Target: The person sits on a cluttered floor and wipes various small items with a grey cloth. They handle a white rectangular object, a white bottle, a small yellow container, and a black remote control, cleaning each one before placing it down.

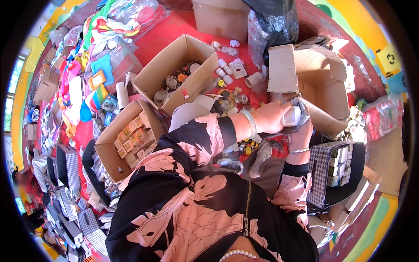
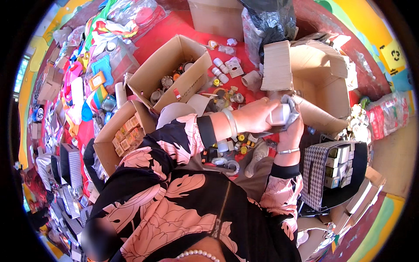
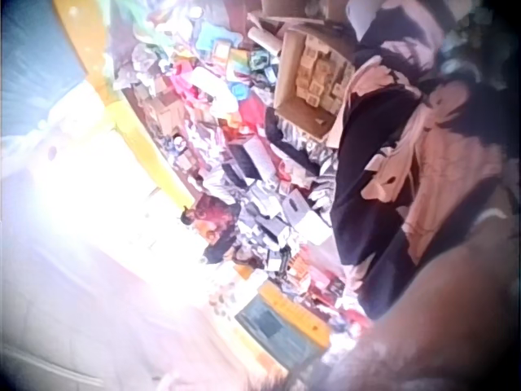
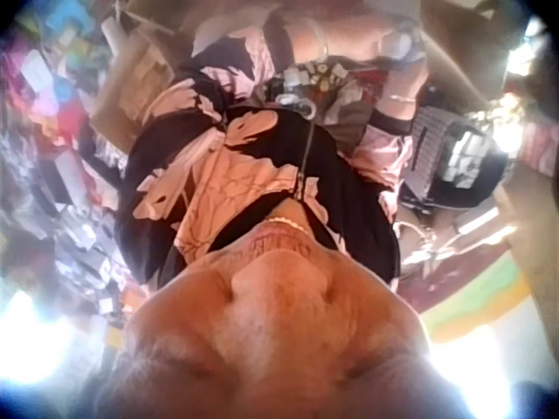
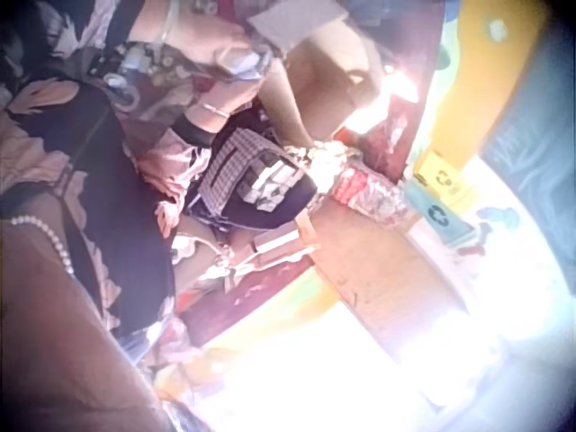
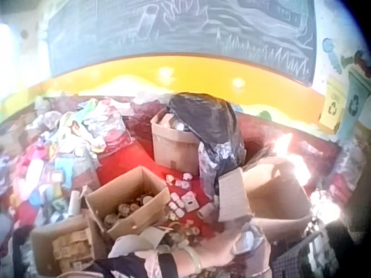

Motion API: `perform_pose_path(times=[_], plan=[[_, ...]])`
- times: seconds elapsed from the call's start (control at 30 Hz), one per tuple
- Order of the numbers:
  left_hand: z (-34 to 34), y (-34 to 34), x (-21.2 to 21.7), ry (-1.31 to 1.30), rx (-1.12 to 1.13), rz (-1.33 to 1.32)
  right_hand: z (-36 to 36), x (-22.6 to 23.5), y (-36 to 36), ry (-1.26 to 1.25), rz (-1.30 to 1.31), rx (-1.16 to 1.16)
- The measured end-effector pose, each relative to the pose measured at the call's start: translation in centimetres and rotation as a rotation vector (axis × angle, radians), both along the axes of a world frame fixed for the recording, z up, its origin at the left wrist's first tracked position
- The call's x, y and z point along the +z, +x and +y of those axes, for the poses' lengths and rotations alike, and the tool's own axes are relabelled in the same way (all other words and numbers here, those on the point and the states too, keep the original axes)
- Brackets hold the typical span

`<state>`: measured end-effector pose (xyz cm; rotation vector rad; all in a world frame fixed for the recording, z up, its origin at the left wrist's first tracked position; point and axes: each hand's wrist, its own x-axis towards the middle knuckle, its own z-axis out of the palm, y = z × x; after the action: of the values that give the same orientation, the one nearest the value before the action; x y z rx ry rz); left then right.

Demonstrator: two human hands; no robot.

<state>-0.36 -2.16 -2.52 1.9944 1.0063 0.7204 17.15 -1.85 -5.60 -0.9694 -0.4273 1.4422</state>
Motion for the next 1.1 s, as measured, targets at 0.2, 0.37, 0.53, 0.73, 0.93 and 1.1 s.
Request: perform_pose_path(times=[0.2,0.37,0.53,0.73,0.93,1.1], plan=[[0.2,-0.6,0.4,0.404,0.007,-0.030,-0.9,0.3,0.7,0.022,-0.095,0.091],[1.3,-1.5,0.9,0.524,0.056,-0.153,-1.7,3.0,-1.5,0.338,-0.251,0.108],[1.4,-1.4,0.7,0.459,0.084,-0.045,-0.7,3.5,-1.2,0.171,0.199,0.135],[1.5,-1.0,0.6,0.354,0.045,-0.211,-1.2,1.8,-1.1,0.025,-0.066,0.036],[2.1,-0.8,0.1,-0.210,0.016,-0.440,-0.7,0.8,-0.8,0.075,0.002,-0.177],[1.9,-1.0,1.1,-0.552,-0.088,-0.760,-1.2,2.2,-1.1,0.117,0.035,-0.177]])
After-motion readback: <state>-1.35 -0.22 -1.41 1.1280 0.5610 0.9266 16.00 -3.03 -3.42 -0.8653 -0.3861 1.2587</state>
